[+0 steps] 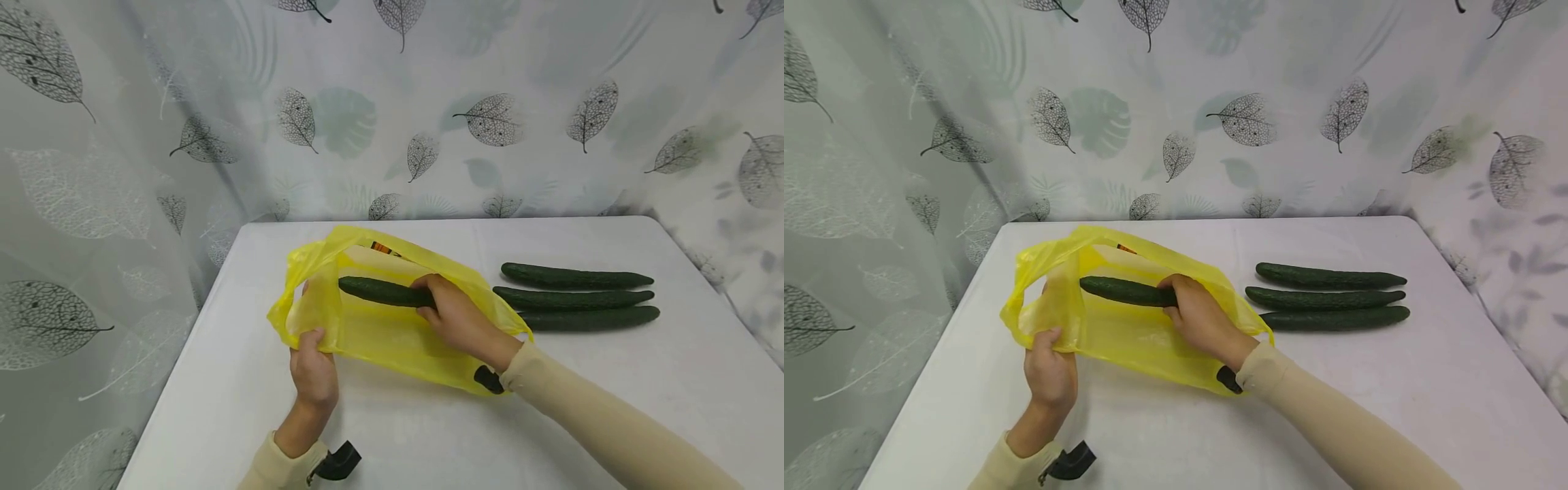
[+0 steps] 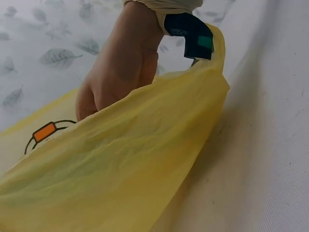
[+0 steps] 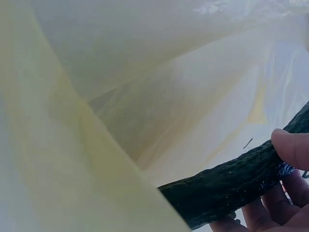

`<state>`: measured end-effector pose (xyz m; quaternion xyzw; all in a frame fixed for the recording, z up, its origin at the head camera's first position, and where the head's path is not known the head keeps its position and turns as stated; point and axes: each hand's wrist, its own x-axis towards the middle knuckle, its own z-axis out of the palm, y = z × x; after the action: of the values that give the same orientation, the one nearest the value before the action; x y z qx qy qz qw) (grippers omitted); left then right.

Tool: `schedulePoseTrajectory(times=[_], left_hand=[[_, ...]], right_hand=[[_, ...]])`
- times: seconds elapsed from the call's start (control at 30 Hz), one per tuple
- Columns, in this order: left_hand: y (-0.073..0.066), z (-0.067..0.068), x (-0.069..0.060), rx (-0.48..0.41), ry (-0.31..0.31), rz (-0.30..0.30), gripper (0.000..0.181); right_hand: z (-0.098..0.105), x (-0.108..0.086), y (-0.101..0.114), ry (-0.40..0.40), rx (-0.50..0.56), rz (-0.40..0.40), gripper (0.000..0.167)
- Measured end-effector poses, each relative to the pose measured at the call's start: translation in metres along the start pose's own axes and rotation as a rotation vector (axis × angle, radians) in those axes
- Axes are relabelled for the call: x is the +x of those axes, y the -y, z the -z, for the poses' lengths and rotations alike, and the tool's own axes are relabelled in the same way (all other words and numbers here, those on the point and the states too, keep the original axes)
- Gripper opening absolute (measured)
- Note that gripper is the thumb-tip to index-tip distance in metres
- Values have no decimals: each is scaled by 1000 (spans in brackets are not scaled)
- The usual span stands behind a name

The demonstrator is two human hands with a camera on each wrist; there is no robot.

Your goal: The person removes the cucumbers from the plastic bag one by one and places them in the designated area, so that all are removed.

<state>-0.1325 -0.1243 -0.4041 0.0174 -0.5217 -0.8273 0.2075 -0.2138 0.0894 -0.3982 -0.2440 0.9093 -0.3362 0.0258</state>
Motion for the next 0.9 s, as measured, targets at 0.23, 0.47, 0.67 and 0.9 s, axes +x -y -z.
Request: schedulePoseTrajectory(times=[0.23,0.47,0.67,0.9], left_hand=[[1,0,1,-12,13,-56,61],[2,2,1,-3,3,-66,58],[2,3,1,-5,-4,-73,62],[3,4,1,-35,-9,-94,63]], right_hand=[[2,1,0,8,17,-14,38],[3,-1,1,38,95,1,38],[9,-5,7,49,237,55,37],[21,-7,21,46,519,90,39]])
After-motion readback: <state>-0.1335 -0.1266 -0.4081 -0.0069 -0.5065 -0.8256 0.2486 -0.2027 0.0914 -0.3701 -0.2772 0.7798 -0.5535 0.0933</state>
